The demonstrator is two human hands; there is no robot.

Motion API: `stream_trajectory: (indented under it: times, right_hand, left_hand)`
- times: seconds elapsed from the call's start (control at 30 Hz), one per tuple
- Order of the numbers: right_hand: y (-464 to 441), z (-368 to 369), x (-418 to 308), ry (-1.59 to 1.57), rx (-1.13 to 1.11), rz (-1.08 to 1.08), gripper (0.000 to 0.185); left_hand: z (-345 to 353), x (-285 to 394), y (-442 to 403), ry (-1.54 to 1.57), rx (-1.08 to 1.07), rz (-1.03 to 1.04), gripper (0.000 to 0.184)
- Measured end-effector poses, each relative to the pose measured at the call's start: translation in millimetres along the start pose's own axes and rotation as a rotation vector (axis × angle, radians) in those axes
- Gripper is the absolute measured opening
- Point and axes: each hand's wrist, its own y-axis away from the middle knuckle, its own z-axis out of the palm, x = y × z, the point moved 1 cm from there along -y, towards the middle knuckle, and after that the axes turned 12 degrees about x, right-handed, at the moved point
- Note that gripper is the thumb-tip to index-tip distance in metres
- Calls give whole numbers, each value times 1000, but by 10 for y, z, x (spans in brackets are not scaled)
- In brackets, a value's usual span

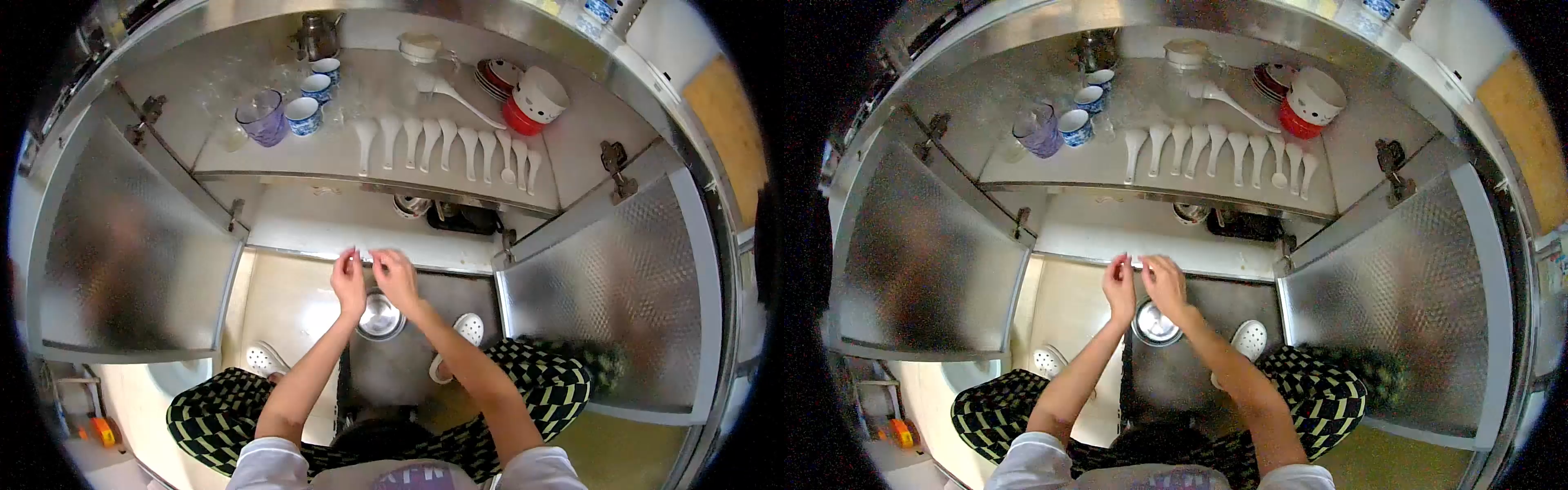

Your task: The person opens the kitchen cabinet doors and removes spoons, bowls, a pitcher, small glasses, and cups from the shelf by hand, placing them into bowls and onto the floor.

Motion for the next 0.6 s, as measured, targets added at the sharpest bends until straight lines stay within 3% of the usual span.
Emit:
stream_trajectory:
  times: [0.1,0.17,0.3,0.37,0.4,0.53,0.6]
  right_hand:
    - [-627,-195,-491,-125,127,-57,15]
    - [-969,-237,-656,-194,135,9,16]
    - [-1410,-123,-657,-272,138,210,21]
    - [-1549,-35,-616,-209,156,222,21]
    - [-1577,1,-591,-140,167,241,22]
    - [-1588,139,-561,-68,238,170,26]
    - [-1598,175,-576,60,107,229,27]
  left_hand:
    - [155,790,-326,121,11,234,16]
    - [224,1191,-557,-3,-25,461,15]
    - [438,1476,-956,-32,-88,458,18]
    - [580,1398,-1123,-141,-158,314,21]
    - [624,1399,-1166,-186,-174,390,24]
    - [777,1277,-1305,-141,-189,332,25]
    - [779,1322,-1289,-128,-169,278,26]
